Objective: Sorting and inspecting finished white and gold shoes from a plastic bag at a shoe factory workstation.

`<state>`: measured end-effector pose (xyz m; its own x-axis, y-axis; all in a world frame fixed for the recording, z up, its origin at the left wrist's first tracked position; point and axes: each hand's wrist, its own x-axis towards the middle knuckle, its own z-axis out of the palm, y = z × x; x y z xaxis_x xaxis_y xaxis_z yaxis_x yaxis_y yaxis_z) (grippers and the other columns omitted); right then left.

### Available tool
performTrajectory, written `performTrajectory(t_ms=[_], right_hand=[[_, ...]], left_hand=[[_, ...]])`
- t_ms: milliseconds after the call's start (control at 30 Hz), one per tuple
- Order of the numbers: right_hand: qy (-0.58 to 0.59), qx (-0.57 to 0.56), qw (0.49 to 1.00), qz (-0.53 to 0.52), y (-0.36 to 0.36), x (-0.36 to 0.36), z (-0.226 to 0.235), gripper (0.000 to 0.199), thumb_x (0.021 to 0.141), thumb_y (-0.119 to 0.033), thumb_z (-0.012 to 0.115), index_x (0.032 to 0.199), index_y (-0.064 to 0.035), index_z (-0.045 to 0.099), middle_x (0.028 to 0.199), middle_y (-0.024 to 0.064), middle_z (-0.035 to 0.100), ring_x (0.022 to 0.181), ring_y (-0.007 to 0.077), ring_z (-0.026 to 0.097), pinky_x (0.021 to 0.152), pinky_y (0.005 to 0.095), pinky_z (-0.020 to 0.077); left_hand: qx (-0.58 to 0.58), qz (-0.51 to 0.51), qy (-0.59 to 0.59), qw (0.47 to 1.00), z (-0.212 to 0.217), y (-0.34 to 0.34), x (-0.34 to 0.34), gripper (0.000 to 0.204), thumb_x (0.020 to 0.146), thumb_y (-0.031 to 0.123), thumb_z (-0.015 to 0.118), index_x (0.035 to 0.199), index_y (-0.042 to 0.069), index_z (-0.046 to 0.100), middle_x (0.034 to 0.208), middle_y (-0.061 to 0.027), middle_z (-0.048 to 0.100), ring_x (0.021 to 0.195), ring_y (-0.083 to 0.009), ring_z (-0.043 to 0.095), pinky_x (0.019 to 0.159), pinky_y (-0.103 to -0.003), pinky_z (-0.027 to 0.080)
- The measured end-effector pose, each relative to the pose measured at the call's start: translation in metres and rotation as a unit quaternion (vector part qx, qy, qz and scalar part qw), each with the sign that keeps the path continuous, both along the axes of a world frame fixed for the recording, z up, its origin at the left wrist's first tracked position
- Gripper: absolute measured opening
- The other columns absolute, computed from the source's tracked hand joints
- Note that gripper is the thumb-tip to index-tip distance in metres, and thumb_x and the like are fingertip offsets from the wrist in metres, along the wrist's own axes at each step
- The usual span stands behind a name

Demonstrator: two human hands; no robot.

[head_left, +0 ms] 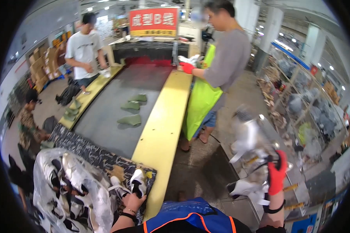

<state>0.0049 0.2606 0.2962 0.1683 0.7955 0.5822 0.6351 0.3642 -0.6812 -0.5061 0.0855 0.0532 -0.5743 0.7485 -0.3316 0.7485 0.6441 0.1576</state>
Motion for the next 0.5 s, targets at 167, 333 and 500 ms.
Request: performTrajectory(t_ms=[167,333,500], right_hand=[[-0.388,-0.362,0.817,0.226,0.092,-0.112,-0.099,0.059,0.078,-0.050,0.068,0.123,-0.0130,0.063,0.118,0.0171,0.065,0.109,0.0350,0.061,0.095,0.0438,0.0477],[-0.350,-0.295,0.787,0.414,0.144,-0.290,-0.098,0.048,0.080,-0.043,0.066,0.114,-0.0083,0.066,0.112,0.0193,0.066,0.102,0.0363,0.063,0.088,0.0418,0.0508],[0.071,-0.274,0.805,0.520,0.201,-0.460,-0.078,0.041,0.088,-0.031,0.069,0.112,0.0013,0.065,0.101,0.0111,0.069,0.092,0.0181,0.061,0.084,0.0309,0.0481]], left_hand=[[0.027,-0.016,0.008,0.999,0.003,0.005,0.002,0.060,0.070,0.068,0.067,0.084,0.011,0.076,0.076,-0.0151,0.070,0.075,-0.0336,0.068,0.075,-0.045,0.050],[0.022,-0.009,-0.005,1.000,-0.002,-0.006,-0.001,0.059,0.071,0.069,0.065,0.084,0.012,0.076,0.079,-0.0140,0.071,0.077,-0.0298,0.068,0.077,-0.043,0.047],[0.001,-0.001,-0.016,1.000,0.008,0.000,-0.001,0.063,0.072,0.071,0.064,0.084,0.010,0.076,0.081,-0.0151,0.070,0.079,-0.0308,0.068,0.077,-0.044,0.047]])
